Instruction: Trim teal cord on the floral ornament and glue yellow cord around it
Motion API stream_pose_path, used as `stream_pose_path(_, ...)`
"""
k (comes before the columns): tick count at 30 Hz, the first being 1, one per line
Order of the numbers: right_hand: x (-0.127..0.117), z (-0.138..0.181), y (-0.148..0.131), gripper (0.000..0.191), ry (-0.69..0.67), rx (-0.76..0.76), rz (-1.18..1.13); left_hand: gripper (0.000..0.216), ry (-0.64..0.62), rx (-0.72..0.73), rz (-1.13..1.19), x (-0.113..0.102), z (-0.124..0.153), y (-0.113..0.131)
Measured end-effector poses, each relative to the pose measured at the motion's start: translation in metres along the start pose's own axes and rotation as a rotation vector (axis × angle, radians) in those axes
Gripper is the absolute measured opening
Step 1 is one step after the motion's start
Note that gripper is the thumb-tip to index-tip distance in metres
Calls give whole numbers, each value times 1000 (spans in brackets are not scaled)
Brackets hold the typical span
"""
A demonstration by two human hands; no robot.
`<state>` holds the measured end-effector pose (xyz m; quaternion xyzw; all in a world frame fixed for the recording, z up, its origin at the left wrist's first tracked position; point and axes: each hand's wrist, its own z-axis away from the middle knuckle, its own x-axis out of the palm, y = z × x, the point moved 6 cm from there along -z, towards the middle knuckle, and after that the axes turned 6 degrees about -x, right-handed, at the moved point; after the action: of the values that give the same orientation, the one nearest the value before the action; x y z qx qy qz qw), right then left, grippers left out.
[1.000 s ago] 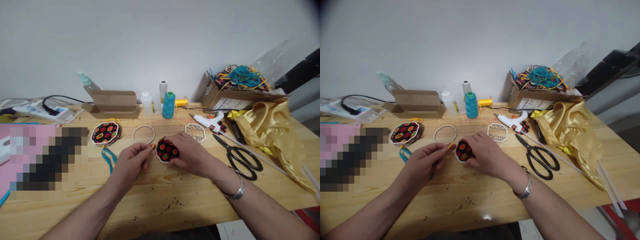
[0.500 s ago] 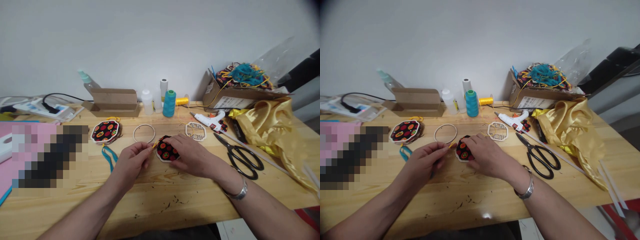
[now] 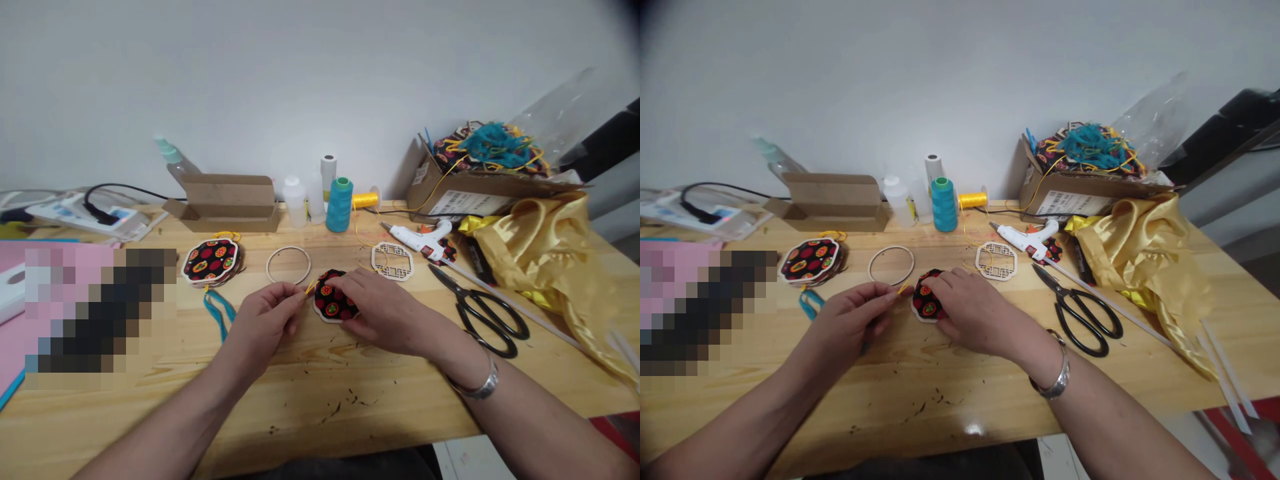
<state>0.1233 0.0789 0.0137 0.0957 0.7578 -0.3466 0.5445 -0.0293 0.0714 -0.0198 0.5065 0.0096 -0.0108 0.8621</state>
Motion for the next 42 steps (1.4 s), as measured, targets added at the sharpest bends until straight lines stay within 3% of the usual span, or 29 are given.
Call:
stream_pose_path(24, 3, 0, -2, 26, -52, -50, -10, 19, -6, -11, -2, -2, -2, -4)
stream_pose_path(37, -3, -1, 2, 39, -66, -57, -52, 25, -2, -22, -50, -1, -2, -4)
stream_pose_path(42, -5, -2, 2, 39, -57, -65, -55, 21, 12, 59, -67, -1, -1, 3)
